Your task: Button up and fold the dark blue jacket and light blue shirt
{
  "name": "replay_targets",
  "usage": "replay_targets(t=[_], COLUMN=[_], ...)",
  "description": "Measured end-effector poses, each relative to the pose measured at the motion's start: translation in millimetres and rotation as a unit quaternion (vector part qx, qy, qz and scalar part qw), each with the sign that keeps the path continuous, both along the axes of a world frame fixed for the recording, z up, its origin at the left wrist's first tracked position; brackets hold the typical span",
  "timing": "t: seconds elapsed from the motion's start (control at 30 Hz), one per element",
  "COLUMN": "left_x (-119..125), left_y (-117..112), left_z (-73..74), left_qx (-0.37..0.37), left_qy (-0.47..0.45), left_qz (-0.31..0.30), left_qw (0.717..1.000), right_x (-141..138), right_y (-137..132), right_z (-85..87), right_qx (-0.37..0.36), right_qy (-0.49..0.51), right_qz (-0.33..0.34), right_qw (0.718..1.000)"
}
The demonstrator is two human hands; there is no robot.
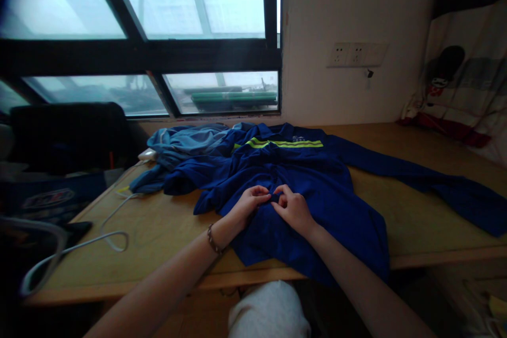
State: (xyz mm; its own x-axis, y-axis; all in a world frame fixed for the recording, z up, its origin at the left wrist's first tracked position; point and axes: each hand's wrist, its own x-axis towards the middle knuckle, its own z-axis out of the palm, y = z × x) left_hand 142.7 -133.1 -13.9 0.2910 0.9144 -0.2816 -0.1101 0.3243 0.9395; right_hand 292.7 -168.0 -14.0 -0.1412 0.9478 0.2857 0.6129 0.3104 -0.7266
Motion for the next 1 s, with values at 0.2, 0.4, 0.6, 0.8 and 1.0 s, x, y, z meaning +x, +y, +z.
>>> replay_targets(t=[0.2,0.4,0.6,0.8,1.0], left_x=[0,1,1,2,3], left_y=[-2,-1,0,1,1], left_z=[3.4,2.4,1.3,0.8,-3.7], left_qx=[-0.006,0.001,0.024,0.023,0.061], left_qy=[-0.007,-0.012,-0.023,-0.047,-0.055], left_qz=[0.007,0.014,0.031,0.033,0.039], left_qw=[1.000,1.000,0.999,0.998,0.996], right_x=[-2,-3,-3,-2,1], right_y=[-2,-2,-2,-1,4], right_z=[-0.1,1.3,0.4,-1.1,-10.8], right_qx=[-0.011,-0.011,-0.003,0.009,-0.017], right_qy=[0.007,-0.001,0.007,-0.014,-0.053], right_qz=[0.024,0.052,0.058,0.055,0.030], right_qw=[1.000,0.999,0.998,0.998,0.998])
